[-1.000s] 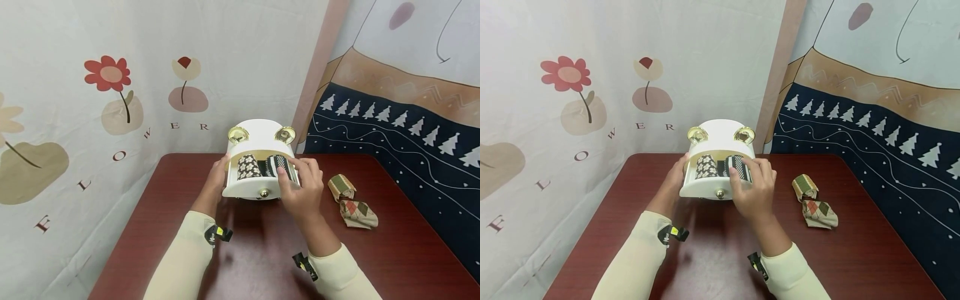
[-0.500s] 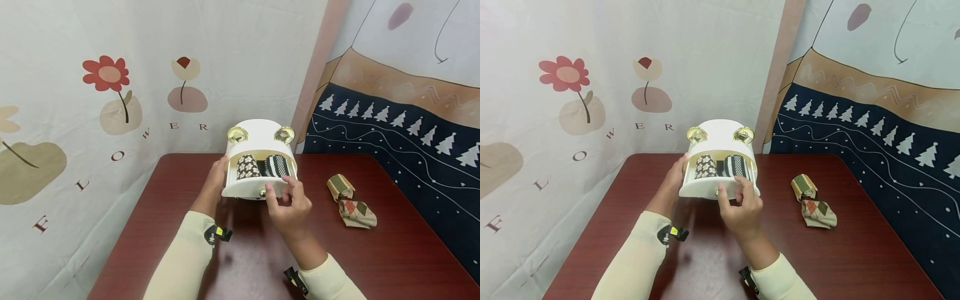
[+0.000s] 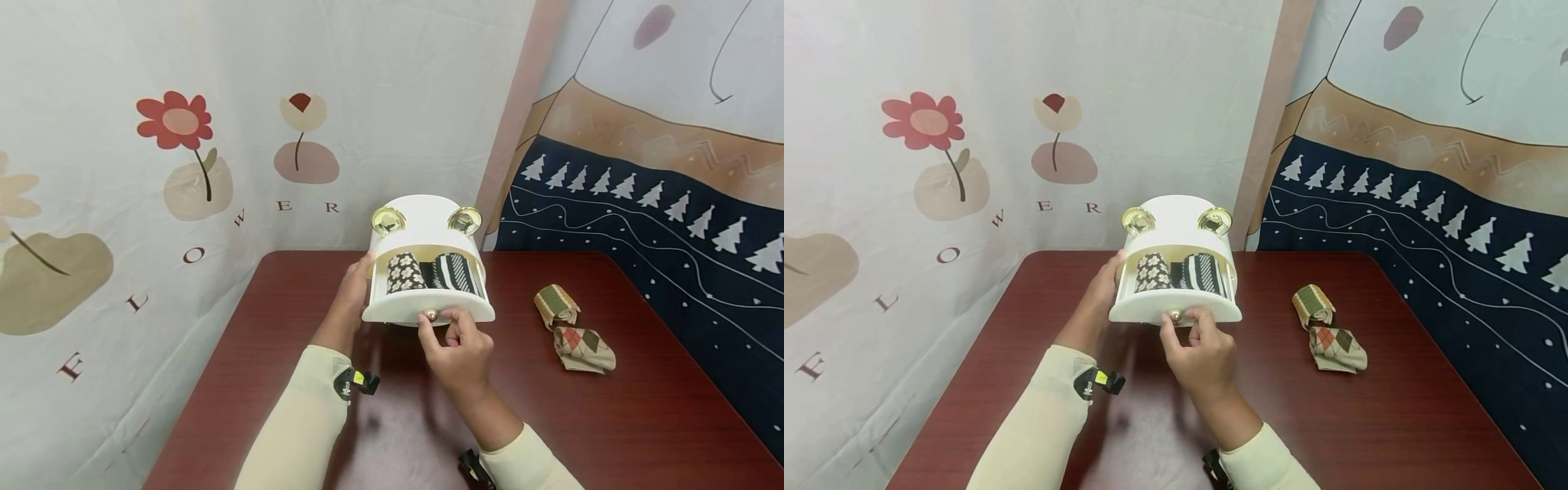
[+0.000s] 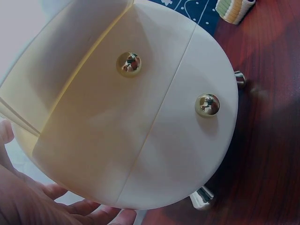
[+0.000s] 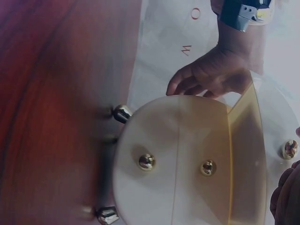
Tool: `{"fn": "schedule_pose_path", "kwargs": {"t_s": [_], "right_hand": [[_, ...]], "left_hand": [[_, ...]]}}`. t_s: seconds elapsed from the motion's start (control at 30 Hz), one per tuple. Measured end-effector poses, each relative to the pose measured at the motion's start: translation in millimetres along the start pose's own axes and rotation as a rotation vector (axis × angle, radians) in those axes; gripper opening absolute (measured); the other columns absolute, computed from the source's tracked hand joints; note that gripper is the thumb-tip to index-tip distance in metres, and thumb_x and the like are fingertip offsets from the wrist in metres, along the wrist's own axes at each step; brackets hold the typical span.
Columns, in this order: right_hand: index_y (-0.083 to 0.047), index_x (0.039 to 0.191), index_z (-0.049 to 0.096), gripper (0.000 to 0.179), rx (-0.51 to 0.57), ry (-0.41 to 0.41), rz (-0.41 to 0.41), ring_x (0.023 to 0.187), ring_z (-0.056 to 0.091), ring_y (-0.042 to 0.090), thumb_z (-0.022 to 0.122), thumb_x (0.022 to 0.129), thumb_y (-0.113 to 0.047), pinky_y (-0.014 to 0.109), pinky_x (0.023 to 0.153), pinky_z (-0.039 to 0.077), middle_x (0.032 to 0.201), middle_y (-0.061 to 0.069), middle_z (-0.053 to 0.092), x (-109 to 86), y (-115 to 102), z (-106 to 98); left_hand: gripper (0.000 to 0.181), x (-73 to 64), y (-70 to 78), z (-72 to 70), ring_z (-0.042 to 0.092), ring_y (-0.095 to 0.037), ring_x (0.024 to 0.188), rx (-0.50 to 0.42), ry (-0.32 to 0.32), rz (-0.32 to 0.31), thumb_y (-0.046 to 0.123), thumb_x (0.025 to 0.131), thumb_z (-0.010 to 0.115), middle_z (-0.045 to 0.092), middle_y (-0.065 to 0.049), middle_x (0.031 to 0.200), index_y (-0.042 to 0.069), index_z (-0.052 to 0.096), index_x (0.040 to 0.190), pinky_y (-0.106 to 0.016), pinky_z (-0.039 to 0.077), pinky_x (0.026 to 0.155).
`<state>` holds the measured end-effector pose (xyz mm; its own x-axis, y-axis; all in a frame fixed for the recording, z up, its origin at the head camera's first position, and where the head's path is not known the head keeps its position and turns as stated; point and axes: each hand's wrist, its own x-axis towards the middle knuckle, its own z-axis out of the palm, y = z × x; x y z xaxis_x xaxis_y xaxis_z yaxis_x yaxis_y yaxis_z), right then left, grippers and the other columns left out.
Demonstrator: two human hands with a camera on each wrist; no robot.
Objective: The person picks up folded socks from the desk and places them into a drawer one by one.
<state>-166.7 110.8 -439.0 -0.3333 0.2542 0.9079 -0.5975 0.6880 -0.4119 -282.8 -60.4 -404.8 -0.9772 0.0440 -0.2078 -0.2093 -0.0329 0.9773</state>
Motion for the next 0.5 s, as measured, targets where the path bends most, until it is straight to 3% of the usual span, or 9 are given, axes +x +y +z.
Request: {"fn": "schedule_pose_path", "kwargs": {"t_s": [0.3,0.5], "right_hand": [[0.0,0.088,0.067,0.024,-0.017,-0.026,-0.019,0.045,0.032,0.005,0.088,0.077,-0.006,0.02,0.042,0.031,0.052,-0.004,0.036,-2.1,0.8,3.8],[0.002,0.087,0.068,0.018,-0.011,-0.056,0.015,0.046,0.031,0.003,0.084,0.082,-0.005,0.023,0.042,0.034,0.051,-0.002,0.038,3.8,1.1,6.7]], "left_hand": [[0.069,0.7,-0.5,-0.8,0.06,-0.021,0.111,-0.002,-0.006,0.011,0.063,0.111,0.042,0.062,-0.011,0.124,0.01,0.047,0.155,-0.045,0.048,0.097],[0.06,3.0,-1.3,-1.3,0.063,-0.014,0.097,-0.011,-0.034,0.089,0.057,0.114,0.04,0.068,-0.003,0.105,0.006,0.062,0.137,-0.036,0.052,0.093]]}}
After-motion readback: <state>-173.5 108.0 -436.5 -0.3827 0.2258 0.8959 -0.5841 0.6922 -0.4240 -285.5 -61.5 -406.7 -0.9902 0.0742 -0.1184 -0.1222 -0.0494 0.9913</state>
